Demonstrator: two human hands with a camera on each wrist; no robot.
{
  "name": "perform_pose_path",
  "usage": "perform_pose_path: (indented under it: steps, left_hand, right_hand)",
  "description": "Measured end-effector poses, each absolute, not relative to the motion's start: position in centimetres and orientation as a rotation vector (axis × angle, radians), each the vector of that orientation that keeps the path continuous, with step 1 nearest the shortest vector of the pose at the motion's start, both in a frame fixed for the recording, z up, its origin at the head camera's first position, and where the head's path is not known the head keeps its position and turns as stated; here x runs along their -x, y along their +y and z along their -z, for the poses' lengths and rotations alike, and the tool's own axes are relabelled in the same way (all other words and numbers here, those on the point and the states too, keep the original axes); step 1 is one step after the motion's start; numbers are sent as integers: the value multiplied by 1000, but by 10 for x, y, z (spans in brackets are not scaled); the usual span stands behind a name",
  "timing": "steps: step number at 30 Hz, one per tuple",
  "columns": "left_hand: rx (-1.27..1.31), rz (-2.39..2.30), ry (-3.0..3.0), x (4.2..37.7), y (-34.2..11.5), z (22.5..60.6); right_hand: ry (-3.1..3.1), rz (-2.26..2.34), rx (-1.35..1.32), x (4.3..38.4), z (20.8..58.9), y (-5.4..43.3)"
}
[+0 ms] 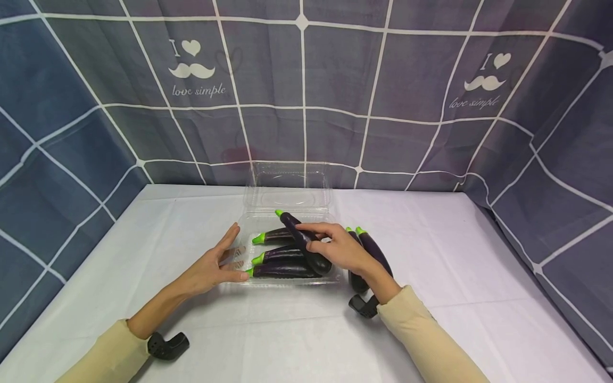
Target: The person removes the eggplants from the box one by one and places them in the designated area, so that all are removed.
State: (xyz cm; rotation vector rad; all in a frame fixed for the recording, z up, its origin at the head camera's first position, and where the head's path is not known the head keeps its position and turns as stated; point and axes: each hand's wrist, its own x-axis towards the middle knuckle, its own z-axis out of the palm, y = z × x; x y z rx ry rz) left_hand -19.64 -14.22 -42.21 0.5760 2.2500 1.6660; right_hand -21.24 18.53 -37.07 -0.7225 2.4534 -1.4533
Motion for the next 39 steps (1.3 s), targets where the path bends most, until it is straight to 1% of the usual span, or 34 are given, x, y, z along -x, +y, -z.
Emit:
perform_pose_path:
  steps: [10, 22, 39]
  left_hand:
    - [-595, -1667, 2247, 198, -143, 424]
    - [-590, -1675, 2241, 195, -143, 421]
    - [-598, -1675, 2247, 196, -141, 420]
  right_hand:
    - [2448, 1488, 614, 206, 367, 193]
    - [2378, 1554, 673, 197, 364, 210]
    - [2432, 1547, 636, 188, 368, 245]
